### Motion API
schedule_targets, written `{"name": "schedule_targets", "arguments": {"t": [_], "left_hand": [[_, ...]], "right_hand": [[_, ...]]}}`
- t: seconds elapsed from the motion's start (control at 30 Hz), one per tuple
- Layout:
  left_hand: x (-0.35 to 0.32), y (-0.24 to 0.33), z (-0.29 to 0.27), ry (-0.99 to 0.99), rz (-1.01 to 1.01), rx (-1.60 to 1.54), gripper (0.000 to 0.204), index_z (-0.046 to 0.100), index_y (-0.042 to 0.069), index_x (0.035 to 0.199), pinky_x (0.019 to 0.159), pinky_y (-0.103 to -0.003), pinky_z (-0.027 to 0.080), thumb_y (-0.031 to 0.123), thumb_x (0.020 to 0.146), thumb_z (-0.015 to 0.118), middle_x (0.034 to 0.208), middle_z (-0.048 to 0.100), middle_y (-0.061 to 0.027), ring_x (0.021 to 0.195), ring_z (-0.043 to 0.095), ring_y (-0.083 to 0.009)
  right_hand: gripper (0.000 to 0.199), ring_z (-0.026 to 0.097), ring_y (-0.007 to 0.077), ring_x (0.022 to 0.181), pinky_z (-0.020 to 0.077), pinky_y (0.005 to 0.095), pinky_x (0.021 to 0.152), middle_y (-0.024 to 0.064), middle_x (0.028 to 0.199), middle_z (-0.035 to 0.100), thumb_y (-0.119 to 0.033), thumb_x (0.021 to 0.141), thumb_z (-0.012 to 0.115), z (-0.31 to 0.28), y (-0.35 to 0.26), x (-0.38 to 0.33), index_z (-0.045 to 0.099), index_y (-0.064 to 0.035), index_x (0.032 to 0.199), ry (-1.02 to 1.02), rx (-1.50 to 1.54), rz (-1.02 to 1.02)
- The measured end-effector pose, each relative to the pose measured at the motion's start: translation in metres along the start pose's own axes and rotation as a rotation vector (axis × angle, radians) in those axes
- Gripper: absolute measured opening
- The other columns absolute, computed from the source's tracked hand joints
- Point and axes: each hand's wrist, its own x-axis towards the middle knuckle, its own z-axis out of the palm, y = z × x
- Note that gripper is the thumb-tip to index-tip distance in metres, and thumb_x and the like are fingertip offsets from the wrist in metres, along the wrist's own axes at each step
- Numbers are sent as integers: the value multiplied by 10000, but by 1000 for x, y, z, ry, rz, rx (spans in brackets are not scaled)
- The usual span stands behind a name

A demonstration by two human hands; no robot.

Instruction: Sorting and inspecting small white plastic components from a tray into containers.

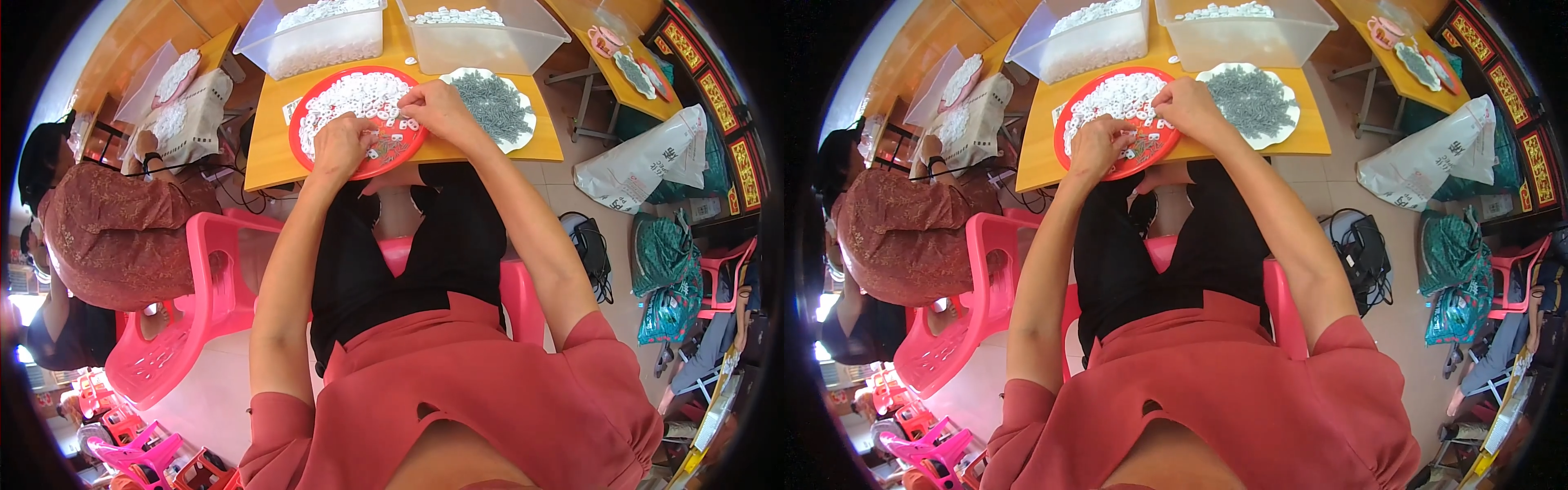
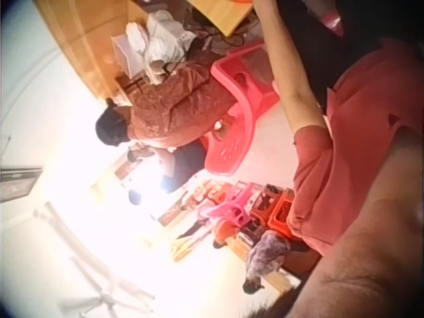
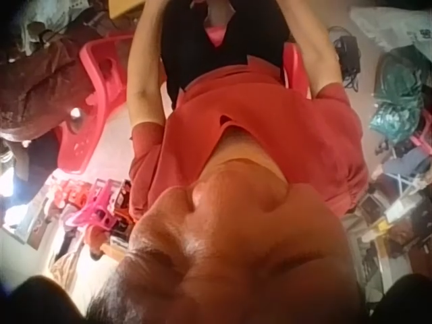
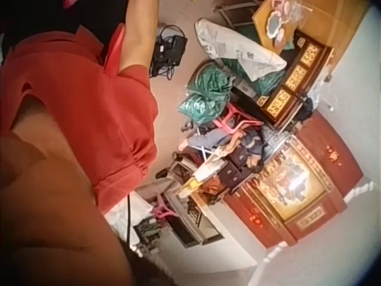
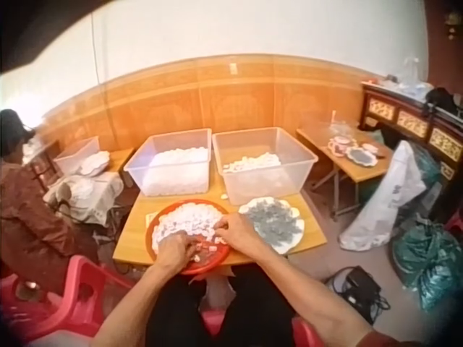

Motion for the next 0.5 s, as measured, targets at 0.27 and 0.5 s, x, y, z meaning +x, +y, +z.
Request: {"name": "schedule_targets", "arguments": {"t": [0.27,0.5], "left_hand": [[21,-8,-3,-155,-79,11,188,765,94,938,799,-463,575,218,809,823,914,763,-146,893,737,-352],[13,-9,-2,-8,49,7,190,723,66,913,718,-402,555,198,820,823,821,746,-112,772,732,-252]], "right_hand": [[129,739,373,907,583,478,827,203,900,756,-132,816,711,16,0,2,802,-57,868,-184,-282,-75],[133,729,392,911,571,489,805,207,911,751,-156,847,721,37,-13,6,785,-52,899,-208,-549,-115]]}}
